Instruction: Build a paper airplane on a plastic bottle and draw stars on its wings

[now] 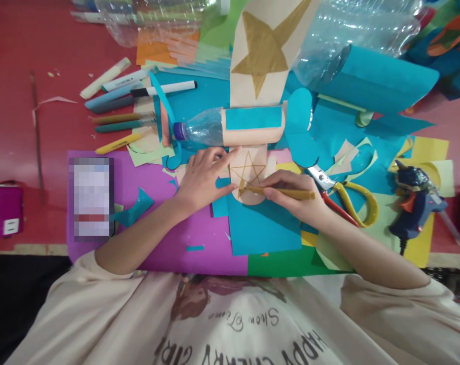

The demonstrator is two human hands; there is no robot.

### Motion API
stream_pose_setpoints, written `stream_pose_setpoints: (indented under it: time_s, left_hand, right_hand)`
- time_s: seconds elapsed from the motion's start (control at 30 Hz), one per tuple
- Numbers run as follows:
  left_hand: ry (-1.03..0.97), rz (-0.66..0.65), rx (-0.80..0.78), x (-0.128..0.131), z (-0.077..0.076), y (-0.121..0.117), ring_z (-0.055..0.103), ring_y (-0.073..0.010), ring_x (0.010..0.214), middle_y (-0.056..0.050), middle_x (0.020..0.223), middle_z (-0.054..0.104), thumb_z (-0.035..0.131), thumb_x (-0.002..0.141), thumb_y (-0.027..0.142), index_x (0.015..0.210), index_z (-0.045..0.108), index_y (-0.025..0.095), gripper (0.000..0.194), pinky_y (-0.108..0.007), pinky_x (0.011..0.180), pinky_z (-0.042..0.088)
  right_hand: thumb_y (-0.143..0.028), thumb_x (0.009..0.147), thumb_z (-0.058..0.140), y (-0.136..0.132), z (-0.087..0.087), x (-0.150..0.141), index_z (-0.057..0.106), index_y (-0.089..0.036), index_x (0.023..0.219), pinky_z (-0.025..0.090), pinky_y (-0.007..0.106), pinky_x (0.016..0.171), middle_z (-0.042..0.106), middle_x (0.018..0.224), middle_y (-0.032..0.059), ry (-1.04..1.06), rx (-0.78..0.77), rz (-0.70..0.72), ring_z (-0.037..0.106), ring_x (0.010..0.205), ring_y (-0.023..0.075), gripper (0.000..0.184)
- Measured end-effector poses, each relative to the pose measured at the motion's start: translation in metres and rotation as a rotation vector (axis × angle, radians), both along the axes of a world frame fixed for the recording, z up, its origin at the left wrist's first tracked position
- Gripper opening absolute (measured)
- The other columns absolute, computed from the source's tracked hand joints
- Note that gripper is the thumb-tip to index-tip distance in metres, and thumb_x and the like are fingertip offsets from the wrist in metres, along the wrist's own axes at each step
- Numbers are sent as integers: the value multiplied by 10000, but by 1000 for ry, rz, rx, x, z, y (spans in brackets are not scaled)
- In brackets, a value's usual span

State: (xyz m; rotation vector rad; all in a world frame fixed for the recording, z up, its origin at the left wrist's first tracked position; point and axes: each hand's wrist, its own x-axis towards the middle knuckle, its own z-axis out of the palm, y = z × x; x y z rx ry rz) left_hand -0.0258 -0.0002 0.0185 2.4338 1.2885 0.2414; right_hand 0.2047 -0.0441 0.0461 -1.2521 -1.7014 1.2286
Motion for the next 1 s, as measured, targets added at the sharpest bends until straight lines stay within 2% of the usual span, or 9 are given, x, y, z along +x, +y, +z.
stream_pose_setpoints:
  time_s: [0.1, 0.23, 0.47, 0.73, 0.9, 1.0]
  left_hand:
    - [22, 6, -18, 1, 2, 0, 462, -283, 1122, -98, 1243, 528, 697, 829, 448, 1508, 358, 262, 781, -384, 920, 355]
    - [13, 8, -10, 1, 2, -2, 467, -279, 1121, -96, 1241, 529, 686, 843, 447, 1509, 354, 275, 764, -382, 918, 356]
    - [-12, -2, 24, 0, 0, -3, 474, -269, 1109, -92, 1226, 547, 622, 889, 468, 1498, 375, 285, 683, -374, 907, 361]
    - [-9, -7, 12, -1, 0, -2, 483, -279, 1109, -98, 1225, 548, 654, 865, 473, 1483, 406, 273, 695, -379, 896, 365]
    - [-14, -12, 17, -1, 2, -3, 487, -292, 1111, -108, 1220, 545, 685, 844, 451, 1483, 409, 253, 724, -391, 898, 367]
    - [-22, -6, 41, -2, 0, -3, 488, -284, 1100, -104, 1205, 554, 645, 866, 502, 1480, 413, 264, 699, -383, 894, 368]
  right_hand:
    - [-546, 906, 559, 1, 0, -1, 652, -186, 773, 501, 235, 520, 664, 713, 24, 41, -10, -50, 605, 564, 109, 395]
    - [-527, 873, 619, 1, -3, -1, 647, -189, 853, 529, 261, 578, 692, 785, 41, 13, -21, -70, 652, 649, 140, 340]
    - [-406, 852, 652, 1, -7, 3, 653, -195, 832, 520, 272, 601, 694, 759, 31, -77, 36, -44, 657, 678, 159, 212]
    - [-251, 852, 615, 0, -7, 0, 649, -192, 838, 520, 243, 592, 705, 764, 21, -90, 92, -14, 660, 658, 141, 69]
    - [-219, 860, 609, 0, -7, 1, 634, -193, 854, 547, 236, 617, 720, 808, 30, -70, 120, 22, 684, 691, 142, 37]
    - [-214, 868, 607, 0, -7, 2, 624, -190, 861, 556, 234, 648, 729, 829, 37, -55, 110, 61, 698, 727, 145, 30]
